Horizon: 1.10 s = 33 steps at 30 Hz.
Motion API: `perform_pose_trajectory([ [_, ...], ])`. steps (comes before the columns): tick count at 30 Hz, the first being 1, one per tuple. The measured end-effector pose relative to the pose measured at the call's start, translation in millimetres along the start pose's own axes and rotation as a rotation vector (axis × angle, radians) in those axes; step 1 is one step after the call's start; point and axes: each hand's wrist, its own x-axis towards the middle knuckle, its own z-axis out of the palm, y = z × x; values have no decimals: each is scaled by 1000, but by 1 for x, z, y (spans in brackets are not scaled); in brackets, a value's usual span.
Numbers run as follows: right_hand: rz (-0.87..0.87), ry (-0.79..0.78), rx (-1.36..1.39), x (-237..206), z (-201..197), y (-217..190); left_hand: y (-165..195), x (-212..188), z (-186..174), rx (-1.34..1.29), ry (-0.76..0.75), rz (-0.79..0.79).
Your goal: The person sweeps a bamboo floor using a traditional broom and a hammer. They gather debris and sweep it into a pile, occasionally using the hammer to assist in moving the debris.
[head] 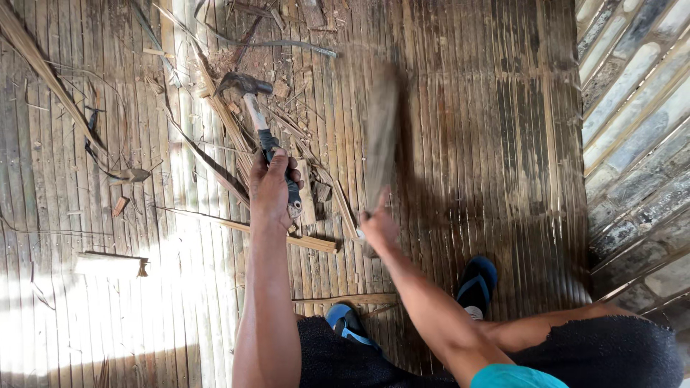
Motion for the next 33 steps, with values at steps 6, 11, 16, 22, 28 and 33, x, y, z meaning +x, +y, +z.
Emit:
perform_pose_trajectory([
  [6,-148,-255,-119,-30,23,-43,-7,8,3,27,15,-29],
  [11,-230,-42,-7,-21,-14,-16,-3,11,0,47,6,-22],
  [16,-62,187,257,23,-49,2,1,13,-1,162,117,-76],
  [22,-164,28,-23,48,-44,-22,-11,27,9,39,79,2],
  [28,-258,129,-114,68,-82,-26,-10,25,-2,203,75,-27],
  [33,23,343,-40,187,-157,-45,-11,10,-22,288,163,-32],
])
